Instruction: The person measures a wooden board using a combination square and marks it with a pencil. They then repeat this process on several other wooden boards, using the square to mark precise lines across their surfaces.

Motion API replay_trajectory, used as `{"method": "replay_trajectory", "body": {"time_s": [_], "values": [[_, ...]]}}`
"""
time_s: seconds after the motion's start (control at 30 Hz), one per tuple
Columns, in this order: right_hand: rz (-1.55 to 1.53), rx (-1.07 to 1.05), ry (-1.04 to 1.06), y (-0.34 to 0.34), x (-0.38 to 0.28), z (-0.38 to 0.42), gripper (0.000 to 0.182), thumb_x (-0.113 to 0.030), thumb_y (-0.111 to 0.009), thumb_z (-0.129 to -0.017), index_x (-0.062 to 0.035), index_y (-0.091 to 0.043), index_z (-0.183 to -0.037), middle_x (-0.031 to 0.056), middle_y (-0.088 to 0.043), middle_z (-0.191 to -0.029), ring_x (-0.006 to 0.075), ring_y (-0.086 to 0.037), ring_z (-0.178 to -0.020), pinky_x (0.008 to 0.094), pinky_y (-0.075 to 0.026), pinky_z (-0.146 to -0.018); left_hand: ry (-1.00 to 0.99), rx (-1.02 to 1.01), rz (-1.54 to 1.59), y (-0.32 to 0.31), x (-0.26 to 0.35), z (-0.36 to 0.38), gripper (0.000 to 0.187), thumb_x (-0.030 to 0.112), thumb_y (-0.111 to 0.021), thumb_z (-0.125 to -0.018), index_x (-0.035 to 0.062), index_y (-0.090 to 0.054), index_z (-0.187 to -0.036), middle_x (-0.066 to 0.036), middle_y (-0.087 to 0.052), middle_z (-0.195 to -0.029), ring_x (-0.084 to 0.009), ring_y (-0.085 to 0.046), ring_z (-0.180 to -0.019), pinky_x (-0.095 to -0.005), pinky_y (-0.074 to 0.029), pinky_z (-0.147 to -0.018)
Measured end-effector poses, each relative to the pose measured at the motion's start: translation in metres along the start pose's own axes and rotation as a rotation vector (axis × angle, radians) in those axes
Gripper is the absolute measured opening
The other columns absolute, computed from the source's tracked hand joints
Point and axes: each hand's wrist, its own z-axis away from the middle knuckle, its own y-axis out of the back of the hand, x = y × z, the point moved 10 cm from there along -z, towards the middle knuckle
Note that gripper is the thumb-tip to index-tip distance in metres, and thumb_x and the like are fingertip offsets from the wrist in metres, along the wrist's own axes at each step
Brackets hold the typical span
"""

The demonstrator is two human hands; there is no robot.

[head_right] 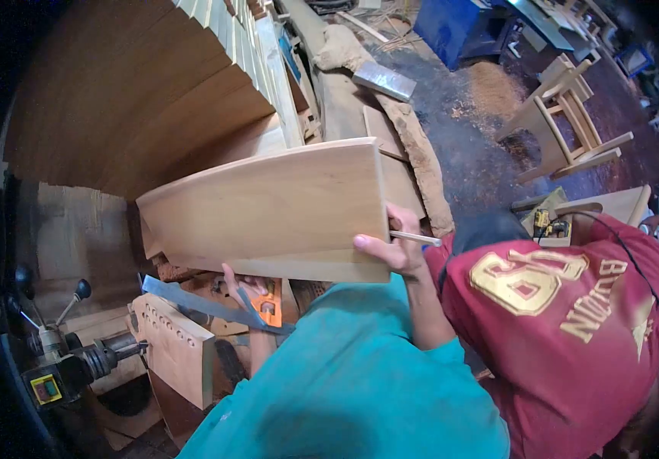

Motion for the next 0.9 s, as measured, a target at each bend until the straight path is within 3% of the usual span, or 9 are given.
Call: {"method": "replay_trajectory", "body": {"time_s": [0.03, 0.23, 0.27, 0.43, 0.57, 0.63, 0.73, 0.87, 0.9], "values": [[0.041, 0.022, -0.005, 0.01, 0.0, 0.007, 0.046, -0.022, -0.072, -0.067, 0.0053, -0.06, -0.103, 0.0103, -0.063, -0.092, 0.0154, -0.058, -0.085, 0.0274, -0.045, -0.075, 0.017, -0.188, -0.073, -0.011, 0.0, -0.002, 0.042, 0.045, -0.053, -0.092, 0.0046, -0.057, -0.099, -0.003, -0.06, -0.067, -0.0181, -0.046, -0.036, -0.0296, -0.04, -0.034], [-0.075, 0.325, -0.062, 0.084, -0.02, 0.053, 0.05, -0.027, -0.071, -0.057, 0.0025, -0.06, -0.096, 0.0065, -0.06, -0.084, 0.0152, -0.056, -0.078, 0.0272, -0.045, -0.071, 0.182, -0.314, -0.157, -0.061, -0.012, 0.051, 0.038, 0.041, -0.061, -0.085, 0.0042, -0.06, -0.094, -0.006, -0.06, -0.067, -0.017, -0.049, -0.044, -0.026, -0.042, -0.041], [-0.184, 0.574, -0.027, 0.1, -0.021, 0.074, 0.053, -0.025, -0.069, -0.054, 0.0021, -0.058, -0.099, 0.0081, -0.06, -0.084, 0.0171, -0.056, -0.077, 0.0283, -0.046, -0.072, 0.23, -0.399, -0.234, -0.072, -0.016, 0.061, 0.036, 0.038, -0.064, -0.082, 0.0041, -0.06, -0.093, -0.005, -0.058, -0.065, -0.0153, -0.049, -0.045, -0.0246, -0.042, -0.041], [-0.391, 0.645, 0.11, 0.11, -0.069, 0.128, 0.072, -0.027, -0.064, -0.06, 0.0021, -0.045, -0.123, 0.0167, -0.055, -0.108, 0.0267, -0.056, -0.096, 0.0353, -0.049, -0.083, 0.358, -0.575, -0.401, -0.082, -0.047, 0.091, 0.035, 0.037, -0.064, -0.081, 0.0043, -0.06, -0.092, -0.004, -0.057, -0.064, -0.0147, -0.049, -0.045, -0.0243, -0.042, -0.041], [0.017, 0.907, 0.365, 0.155, -0.074, 0.225, 0.077, -0.026, -0.067, -0.06, 0.0022, -0.042, -0.127, 0.0172, -0.055, -0.109, 0.0279, -0.057, -0.099, 0.0372, -0.05, -0.083, 0.44, -0.653, -0.498, -0.092, -0.086, 0.099, 0.034, 0.036, -0.064, -0.08, 0.0043, -0.059, -0.091, -0.003, -0.056, -0.063, -0.0143, -0.049, -0.045, -0.024, -0.042, -0.041], [-0.216, 0.804, -0.022, 0.166, -0.042, 0.237, 0.08, -0.025, -0.07, -0.061, 0.003, -0.041, -0.13, 0.0178, -0.057, -0.11, 0.0295, -0.059, -0.099, 0.0397, -0.051, -0.084, 0.459, -0.643, -0.53, -0.087, -0.097, 0.103, 0.034, 0.036, -0.065, -0.08, 0.0044, -0.059, -0.091, -0.003, -0.055, -0.063, -0.014, -0.049, -0.046, -0.0239, -0.042, -0.041], [-0.209, 0.668, -0.048, 0.171, -0.019, 0.273, 0.084, -0.026, -0.073, -0.061, 0.0045, -0.039, -0.132, 0.0191, -0.057, -0.115, 0.0315, -0.06, -0.101, 0.0414, -0.051, -0.085, 0.458, -0.606, -0.551, -0.09, -0.111, 0.101, 0.033, 0.035, -0.065, -0.079, 0.0045, -0.059, -0.09, -0.002, -0.054, -0.063, -0.0137, -0.049, -0.046, -0.0237, -0.041, -0.041], [-0.351, 0.764, -0.044, 0.167, 0.006, 0.31, 0.08, -0.026, -0.071, -0.064, 0.0063, -0.04, -0.131, 0.0204, -0.058, -0.115, 0.0323, -0.061, -0.101, 0.043, -0.051, -0.087, 0.42, -0.532, -0.555, -0.102, -0.123, 0.085, 0.032, 0.034, -0.065, -0.078, 0.0045, -0.059, -0.089, -0.002, -0.053, -0.062, -0.0132, -0.048, -0.046, -0.0234, -0.041, -0.042], [-0.568, 0.823, -0.08, 0.165, 0.024, 0.314, 0.075, -0.023, -0.07, -0.064, 0.0054, -0.043, -0.129, 0.019, -0.058, -0.114, 0.03, -0.061, -0.101, 0.0417, -0.05, -0.088, 0.399, -0.512, -0.55, -0.109, -0.127, 0.077, 0.032, 0.034, -0.065, -0.078, 0.0046, -0.059, -0.089, -0.001, -0.053, -0.062, -0.0131, -0.048, -0.046, -0.0233, -0.041, -0.042]]}}
